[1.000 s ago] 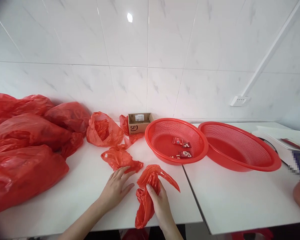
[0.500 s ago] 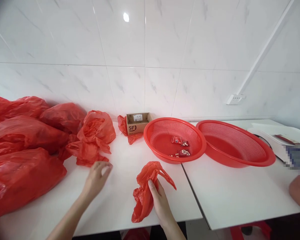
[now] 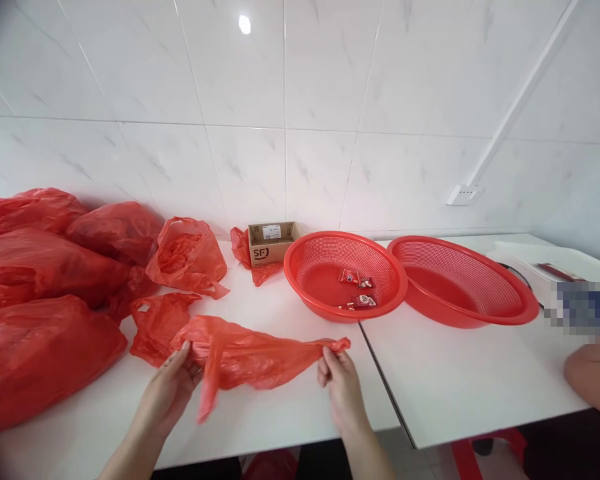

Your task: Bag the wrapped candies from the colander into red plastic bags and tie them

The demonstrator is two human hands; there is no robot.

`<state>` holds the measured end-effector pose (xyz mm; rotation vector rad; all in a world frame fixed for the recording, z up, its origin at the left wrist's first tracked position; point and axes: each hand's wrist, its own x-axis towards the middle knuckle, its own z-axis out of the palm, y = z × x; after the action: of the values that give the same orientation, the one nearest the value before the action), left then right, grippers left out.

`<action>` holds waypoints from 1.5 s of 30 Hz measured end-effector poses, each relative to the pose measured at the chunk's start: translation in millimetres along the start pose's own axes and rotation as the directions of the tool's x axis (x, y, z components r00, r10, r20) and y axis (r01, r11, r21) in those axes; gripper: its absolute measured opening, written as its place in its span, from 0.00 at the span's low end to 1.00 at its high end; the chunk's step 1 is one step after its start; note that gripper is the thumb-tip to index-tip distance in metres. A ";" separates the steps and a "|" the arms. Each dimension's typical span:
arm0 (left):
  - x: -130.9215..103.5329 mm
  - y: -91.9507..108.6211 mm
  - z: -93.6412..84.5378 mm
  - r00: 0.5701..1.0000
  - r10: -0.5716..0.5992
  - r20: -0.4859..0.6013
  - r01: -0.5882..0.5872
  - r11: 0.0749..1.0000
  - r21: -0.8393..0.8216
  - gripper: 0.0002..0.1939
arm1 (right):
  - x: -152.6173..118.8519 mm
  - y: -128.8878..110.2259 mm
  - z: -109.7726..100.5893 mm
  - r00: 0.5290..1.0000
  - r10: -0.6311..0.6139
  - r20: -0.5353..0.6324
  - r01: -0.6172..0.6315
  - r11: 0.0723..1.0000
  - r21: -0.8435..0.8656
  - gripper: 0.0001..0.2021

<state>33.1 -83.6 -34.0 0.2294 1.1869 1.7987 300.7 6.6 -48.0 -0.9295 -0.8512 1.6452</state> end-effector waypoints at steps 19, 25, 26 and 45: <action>-35.7 -31.3 79.6 0.590 0.489 0.643 -0.700 -0.088 0.709 0.28 | -43.7 -49.6 20.2 0.893 -0.319 0.318 0.393 0.896 -0.204 0.09; 4.3 -6.9 48.1 0.776 0.385 0.499 -0.548 0.020 0.837 0.34 | -31.3 -47.8 -16.5 0.963 -0.255 0.085 0.268 0.938 -0.219 0.13; 1.5 0.4 44.3 0.809 0.342 0.477 -0.522 0.046 0.852 0.32 | -25.7 -49.0 -22.9 0.965 -0.259 0.050 0.263 0.936 -0.234 0.13; -69.5 10.5 67.0 0.695 -0.356 0.625 -0.202 0.737 0.645 0.22 | -39.4 -45.5 21.8 0.659 -0.384 0.647 0.716 0.057 -0.696 0.21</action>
<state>104.2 -96.9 30.8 1.1907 1.1593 0.9096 307.7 -23.0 8.2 -0.8465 -2.2288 0.3758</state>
